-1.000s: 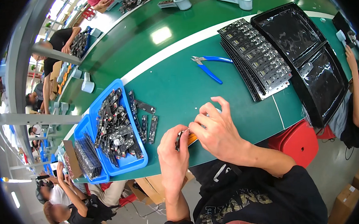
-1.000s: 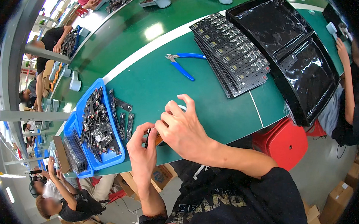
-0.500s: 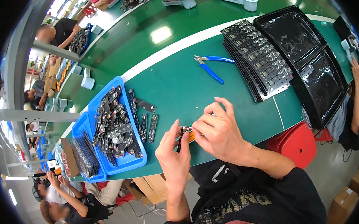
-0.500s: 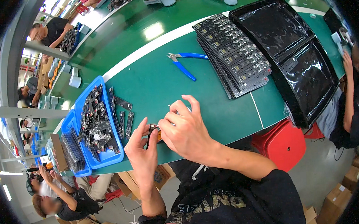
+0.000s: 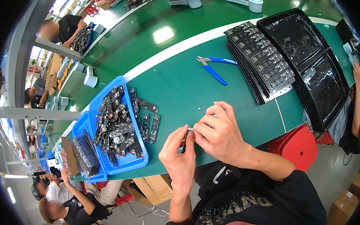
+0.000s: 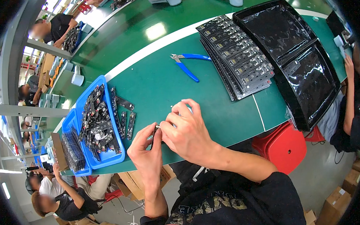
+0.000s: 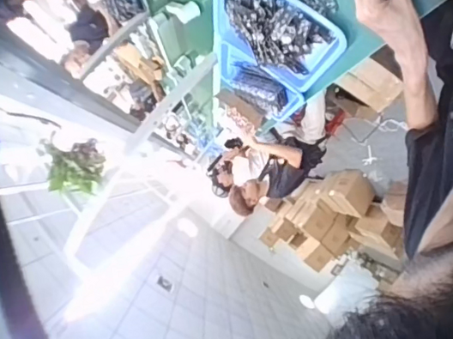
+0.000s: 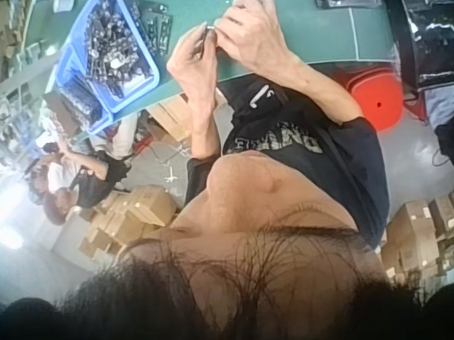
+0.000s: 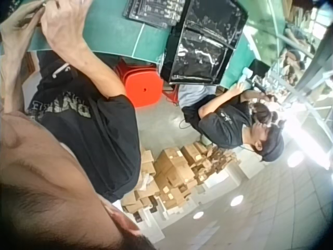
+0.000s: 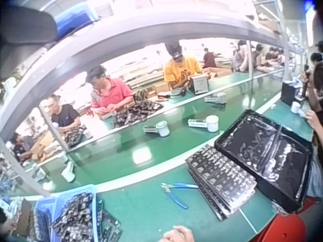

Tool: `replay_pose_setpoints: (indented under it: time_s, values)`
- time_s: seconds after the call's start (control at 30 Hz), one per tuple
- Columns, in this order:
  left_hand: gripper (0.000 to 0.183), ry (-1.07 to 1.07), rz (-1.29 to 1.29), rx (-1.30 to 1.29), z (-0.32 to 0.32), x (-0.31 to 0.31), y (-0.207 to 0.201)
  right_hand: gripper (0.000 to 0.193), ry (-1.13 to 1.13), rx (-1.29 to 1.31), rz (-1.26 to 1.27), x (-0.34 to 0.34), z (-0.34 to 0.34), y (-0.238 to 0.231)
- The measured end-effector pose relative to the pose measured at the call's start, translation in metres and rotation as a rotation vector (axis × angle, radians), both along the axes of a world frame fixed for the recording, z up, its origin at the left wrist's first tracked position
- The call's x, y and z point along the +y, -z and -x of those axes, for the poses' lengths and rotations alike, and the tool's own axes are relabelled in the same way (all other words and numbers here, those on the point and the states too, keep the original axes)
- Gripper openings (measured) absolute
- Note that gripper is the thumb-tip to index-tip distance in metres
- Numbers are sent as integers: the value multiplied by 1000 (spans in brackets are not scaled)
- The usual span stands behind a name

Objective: The person applies adhesive tape to small electronic circuit boards at a factory workstation. They pick up a board from a blue bin, apply a strip of tape to its surface, and place the finished unit into a black tray. The process is repeated for multiple units throughout the clip.

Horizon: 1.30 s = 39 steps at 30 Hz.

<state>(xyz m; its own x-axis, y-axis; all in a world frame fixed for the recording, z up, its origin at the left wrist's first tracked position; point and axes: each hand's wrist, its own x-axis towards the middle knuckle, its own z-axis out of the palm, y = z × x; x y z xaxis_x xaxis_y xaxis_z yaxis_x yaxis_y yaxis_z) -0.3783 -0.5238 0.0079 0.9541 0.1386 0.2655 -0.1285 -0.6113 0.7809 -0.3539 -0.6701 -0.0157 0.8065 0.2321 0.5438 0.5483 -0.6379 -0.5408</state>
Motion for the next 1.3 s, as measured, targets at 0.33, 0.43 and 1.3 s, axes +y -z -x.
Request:
replay_pose_setpoints:
  time_s: [0.33,0.43,1.3]
  values:
    - [23,-22,111,88,1,5,0,4,-23,200,-160,-10,-3,-11]
    - [24,-6,126,85,1,5,-1,3,-20,199,-136,-8,-4,-13]
    - [21,94,-108,-83,3,3,5,11,-15,3,117,5,4,-9]
